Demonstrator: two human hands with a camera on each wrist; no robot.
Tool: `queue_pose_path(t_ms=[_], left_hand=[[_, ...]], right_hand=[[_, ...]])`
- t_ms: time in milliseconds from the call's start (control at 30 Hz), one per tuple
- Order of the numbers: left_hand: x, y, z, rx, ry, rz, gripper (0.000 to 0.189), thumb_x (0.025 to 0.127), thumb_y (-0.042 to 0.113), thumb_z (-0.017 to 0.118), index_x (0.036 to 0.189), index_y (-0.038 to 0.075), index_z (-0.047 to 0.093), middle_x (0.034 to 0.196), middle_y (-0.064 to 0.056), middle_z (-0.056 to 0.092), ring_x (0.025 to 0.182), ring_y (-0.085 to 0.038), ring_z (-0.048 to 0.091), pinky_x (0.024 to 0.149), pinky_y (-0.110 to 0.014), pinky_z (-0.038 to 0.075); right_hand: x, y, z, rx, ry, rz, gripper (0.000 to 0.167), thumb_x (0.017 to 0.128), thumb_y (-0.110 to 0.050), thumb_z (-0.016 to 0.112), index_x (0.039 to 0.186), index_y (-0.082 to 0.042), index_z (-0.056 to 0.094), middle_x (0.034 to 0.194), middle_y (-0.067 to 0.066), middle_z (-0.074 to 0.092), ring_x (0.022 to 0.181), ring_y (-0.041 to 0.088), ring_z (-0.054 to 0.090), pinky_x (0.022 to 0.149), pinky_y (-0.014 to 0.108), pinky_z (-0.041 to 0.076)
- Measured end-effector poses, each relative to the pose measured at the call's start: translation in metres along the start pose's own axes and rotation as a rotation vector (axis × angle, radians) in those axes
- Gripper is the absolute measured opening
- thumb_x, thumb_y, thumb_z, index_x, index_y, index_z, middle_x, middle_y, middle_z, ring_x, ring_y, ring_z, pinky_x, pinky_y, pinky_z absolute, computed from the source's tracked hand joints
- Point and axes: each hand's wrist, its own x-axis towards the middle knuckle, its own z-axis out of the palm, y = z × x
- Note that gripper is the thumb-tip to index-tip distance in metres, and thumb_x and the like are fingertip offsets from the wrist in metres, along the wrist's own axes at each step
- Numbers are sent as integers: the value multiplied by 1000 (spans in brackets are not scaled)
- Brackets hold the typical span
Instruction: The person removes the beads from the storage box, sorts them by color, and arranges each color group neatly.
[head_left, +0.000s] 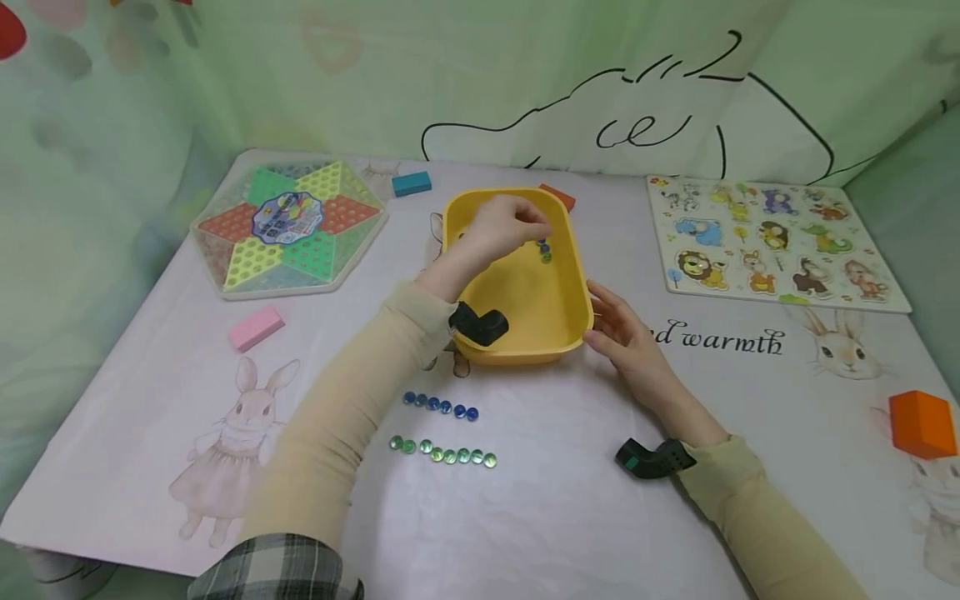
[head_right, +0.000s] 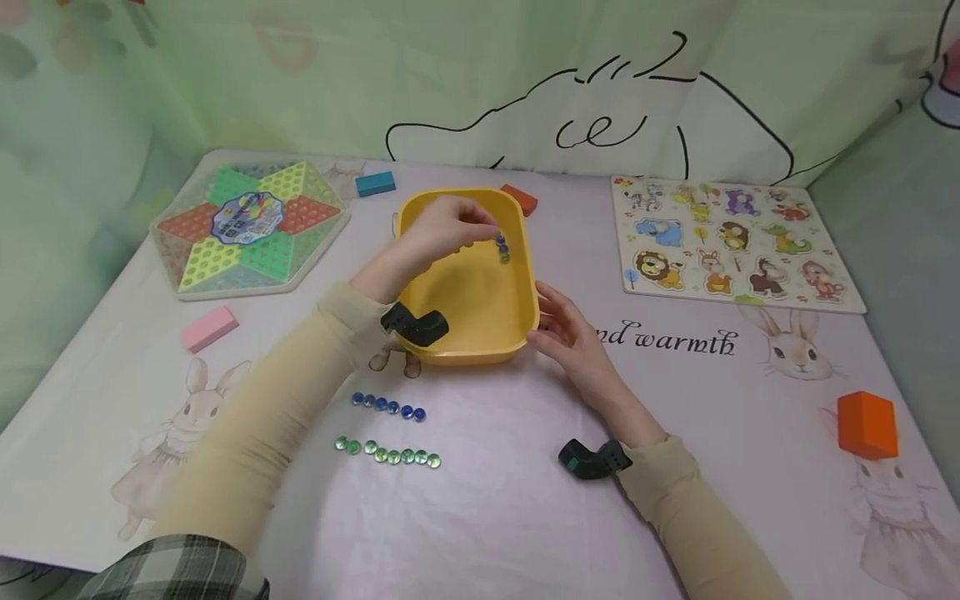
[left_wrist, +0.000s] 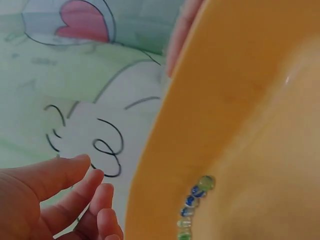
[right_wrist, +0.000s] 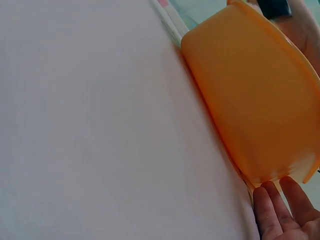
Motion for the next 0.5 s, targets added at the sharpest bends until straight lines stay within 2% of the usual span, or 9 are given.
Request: queue_pose_path(t_ms=[167,333,500], left_hand=[[17,-1,12,73,13,-55,19,89,24,61,101,10,66,100,-2,63,86,-13,51,77,-25,42],[26,-4,22,146,-20,-77,17,88,22,63,98,10,69,99,-2,65,83,-12,52,72,-23,43],[34,-7,30,265,0,-69,15,87,20,63,98,12,68,100,-1,65,85,-13,55,75,-24,45]], right_hand=[[1,0,1,6,-6,4,60,94,-14,52,146,-24,24,145,18,30,118,9,44,91,10,38],[0,-1,3,6,4,14,60,94,-13,52,146,-23,25,144,17,32,118,9,44,91,10,38],[0,-2,2,5,7,3,59,94,-12,52,146,-21,25,144,17,32,119,10,43,92,10,38]])
